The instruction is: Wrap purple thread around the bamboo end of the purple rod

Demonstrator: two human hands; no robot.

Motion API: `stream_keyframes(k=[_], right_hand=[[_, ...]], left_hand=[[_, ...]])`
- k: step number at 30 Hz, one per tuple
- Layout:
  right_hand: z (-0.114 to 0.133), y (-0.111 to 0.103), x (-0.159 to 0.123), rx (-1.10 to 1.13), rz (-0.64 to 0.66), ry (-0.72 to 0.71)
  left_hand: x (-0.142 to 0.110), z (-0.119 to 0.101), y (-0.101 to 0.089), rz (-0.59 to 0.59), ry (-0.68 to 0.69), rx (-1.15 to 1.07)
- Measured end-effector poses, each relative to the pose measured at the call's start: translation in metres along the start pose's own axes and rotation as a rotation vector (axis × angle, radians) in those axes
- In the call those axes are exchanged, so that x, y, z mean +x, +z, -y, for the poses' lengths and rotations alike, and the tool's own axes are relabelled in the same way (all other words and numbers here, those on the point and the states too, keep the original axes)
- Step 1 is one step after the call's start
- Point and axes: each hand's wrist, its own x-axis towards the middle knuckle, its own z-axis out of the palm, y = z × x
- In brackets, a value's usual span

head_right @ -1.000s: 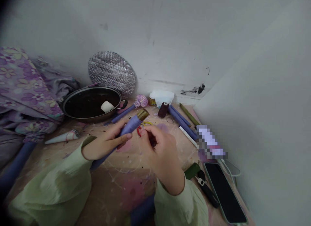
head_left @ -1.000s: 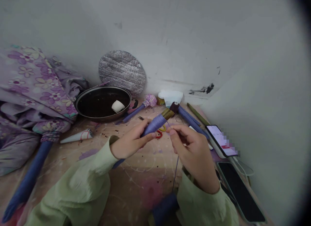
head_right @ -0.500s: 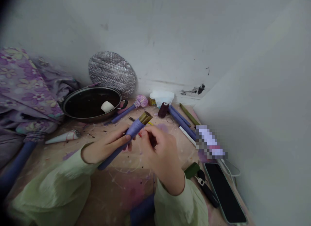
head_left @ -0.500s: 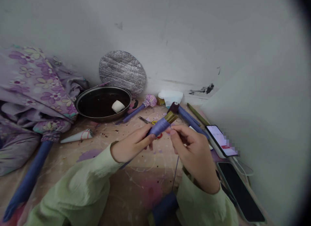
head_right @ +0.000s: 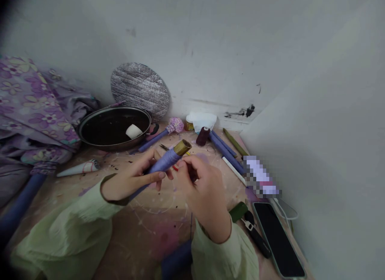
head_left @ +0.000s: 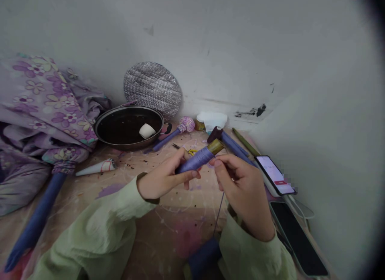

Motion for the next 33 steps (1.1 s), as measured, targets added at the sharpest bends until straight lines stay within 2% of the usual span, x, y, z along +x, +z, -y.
stream_keyframes(k=[5,10,14,19,25,33], right_hand=[[-0.0009,-0.0003,-0.0006,-0.002,-0.007,0.001],[0.0000,0.0003,-0.0013,0.017,0.012,-0.012],[0.0009,-0.0004,-0.0012,0.004,0.006,-0.011],[-0.0018,-0.0005,0.0010,0.004,-0.001,0.012],[-0.0049,-0.0012,0.0002,0.029,0.013,0.053],[-0.0016,-0.0031,-0.0002,0.059,0.028,0.061]], left_hand=[[-0.0023,-0.0027,-0.0002,-0.062,-0.044,0.152],[-0.0043,0.0022,0.0005,-0.021,0.004,0.248],[-0.0052,0.0066,-0.0009,0.072,0.000,0.219],[-0.0036,0.0022,-0.0024,0.041,-0.034,0.328],[-0.0026,-0.0019,-0.0034,0.028,-0.082,0.115],[0.0032,0.0060,-0.0056,-0.110,0.016,0.057]])
